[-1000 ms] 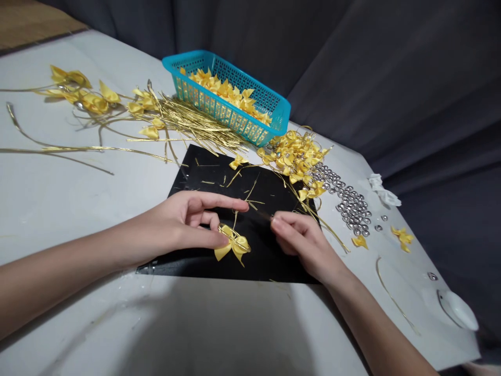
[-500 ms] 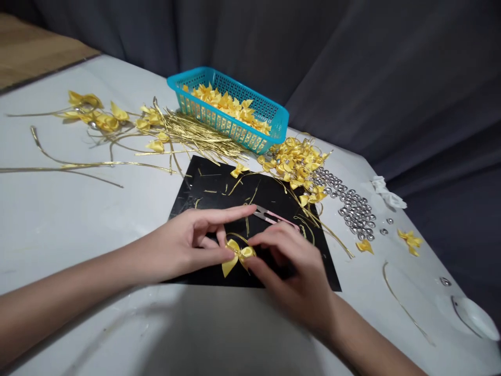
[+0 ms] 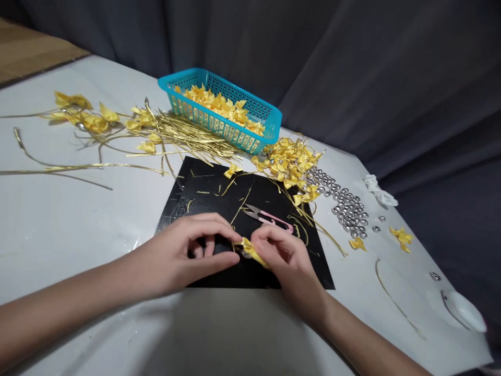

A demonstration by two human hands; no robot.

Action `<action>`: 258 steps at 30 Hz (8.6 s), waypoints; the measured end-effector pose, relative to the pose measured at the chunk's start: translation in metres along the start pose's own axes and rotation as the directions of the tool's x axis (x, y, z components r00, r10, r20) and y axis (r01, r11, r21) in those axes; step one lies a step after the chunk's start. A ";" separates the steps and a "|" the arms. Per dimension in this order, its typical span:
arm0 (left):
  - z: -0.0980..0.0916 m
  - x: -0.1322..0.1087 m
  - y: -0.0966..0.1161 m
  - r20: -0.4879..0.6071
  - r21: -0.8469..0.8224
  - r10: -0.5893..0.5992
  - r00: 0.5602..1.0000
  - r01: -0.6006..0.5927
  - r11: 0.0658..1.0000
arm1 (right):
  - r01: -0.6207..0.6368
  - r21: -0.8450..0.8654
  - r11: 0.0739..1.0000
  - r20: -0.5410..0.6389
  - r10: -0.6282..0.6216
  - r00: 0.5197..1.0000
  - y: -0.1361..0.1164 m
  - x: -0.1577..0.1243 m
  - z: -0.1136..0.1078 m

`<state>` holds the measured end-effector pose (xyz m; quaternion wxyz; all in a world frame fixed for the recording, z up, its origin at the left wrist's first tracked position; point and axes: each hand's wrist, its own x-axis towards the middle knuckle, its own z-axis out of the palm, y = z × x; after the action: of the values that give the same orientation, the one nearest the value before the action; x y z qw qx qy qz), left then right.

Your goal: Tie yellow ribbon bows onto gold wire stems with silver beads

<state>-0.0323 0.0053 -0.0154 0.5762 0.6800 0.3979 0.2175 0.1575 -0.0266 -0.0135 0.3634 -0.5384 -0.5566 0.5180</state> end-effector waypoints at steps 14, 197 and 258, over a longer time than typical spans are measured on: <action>-0.003 0.003 -0.004 0.077 0.101 0.000 0.997 -0.008 0.995 | -0.177 0.064 0.982 0.108 0.170 0.980 -0.003 -0.002 0.005; -0.002 0.001 -0.001 0.144 -0.215 -0.021 0.989 0.052 0.975 | 0.281 -0.299 0.912 -0.033 -0.304 0.952 0.002 -0.002 -0.005; 0.008 -0.003 -0.008 -0.101 -0.038 -0.094 0.990 0.091 0.995 | 0.226 -0.207 0.952 -0.170 -0.263 0.950 0.010 -0.004 0.012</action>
<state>-0.0302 -0.0016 -0.0247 0.5758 0.6390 0.4544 0.2316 0.1490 -0.0340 -0.0253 0.4263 -0.5447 -0.6264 0.3594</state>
